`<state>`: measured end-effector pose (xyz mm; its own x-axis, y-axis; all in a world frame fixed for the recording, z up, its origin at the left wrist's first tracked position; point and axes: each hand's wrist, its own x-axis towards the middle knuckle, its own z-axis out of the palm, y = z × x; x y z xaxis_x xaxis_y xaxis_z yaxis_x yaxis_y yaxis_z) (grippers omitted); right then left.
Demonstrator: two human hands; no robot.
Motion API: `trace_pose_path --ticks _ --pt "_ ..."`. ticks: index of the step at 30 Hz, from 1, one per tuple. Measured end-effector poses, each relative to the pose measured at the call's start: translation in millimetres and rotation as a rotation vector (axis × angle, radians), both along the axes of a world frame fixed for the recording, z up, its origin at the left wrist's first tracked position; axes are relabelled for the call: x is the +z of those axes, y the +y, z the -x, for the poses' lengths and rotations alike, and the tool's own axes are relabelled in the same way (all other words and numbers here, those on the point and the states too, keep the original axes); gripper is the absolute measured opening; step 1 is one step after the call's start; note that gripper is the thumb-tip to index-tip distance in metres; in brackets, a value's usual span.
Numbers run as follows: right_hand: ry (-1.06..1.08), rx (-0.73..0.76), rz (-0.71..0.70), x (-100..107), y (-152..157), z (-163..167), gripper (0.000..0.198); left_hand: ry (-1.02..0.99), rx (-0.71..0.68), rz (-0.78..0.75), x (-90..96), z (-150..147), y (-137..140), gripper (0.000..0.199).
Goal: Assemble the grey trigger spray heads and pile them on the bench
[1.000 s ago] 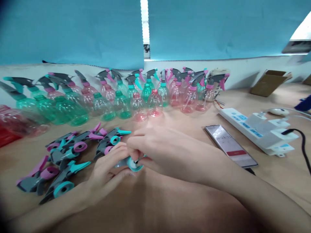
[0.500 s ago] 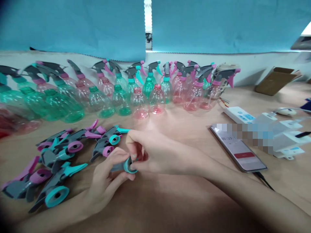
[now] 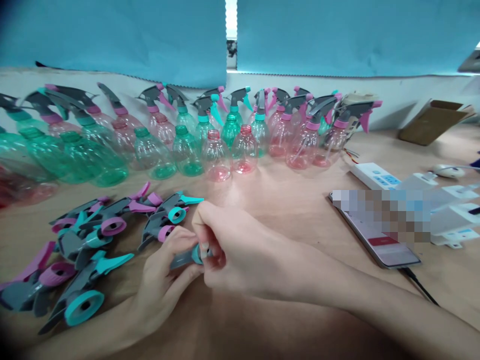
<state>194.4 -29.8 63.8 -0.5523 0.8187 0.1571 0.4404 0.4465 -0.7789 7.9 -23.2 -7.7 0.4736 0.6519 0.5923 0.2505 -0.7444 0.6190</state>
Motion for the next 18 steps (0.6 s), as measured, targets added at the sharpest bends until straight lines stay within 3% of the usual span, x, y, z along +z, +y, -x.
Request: trace_pose_path --ticks 6,12,18 --pt "-0.103 -0.104 -0.237 -2.6 -3.2 4.6 0.026 0.000 0.056 -0.008 -1.2 0.2 -0.1 0.012" --pt "-0.278 -0.315 -0.465 -7.2 -17.3 15.3 0.018 0.007 0.093 -0.033 0.7 -1.7 -1.9 0.015" --pt "-0.328 -0.359 -0.640 -11.6 -29.5 22.5 0.017 0.040 0.121 -0.063 4.2 -3.4 -2.9 0.010"
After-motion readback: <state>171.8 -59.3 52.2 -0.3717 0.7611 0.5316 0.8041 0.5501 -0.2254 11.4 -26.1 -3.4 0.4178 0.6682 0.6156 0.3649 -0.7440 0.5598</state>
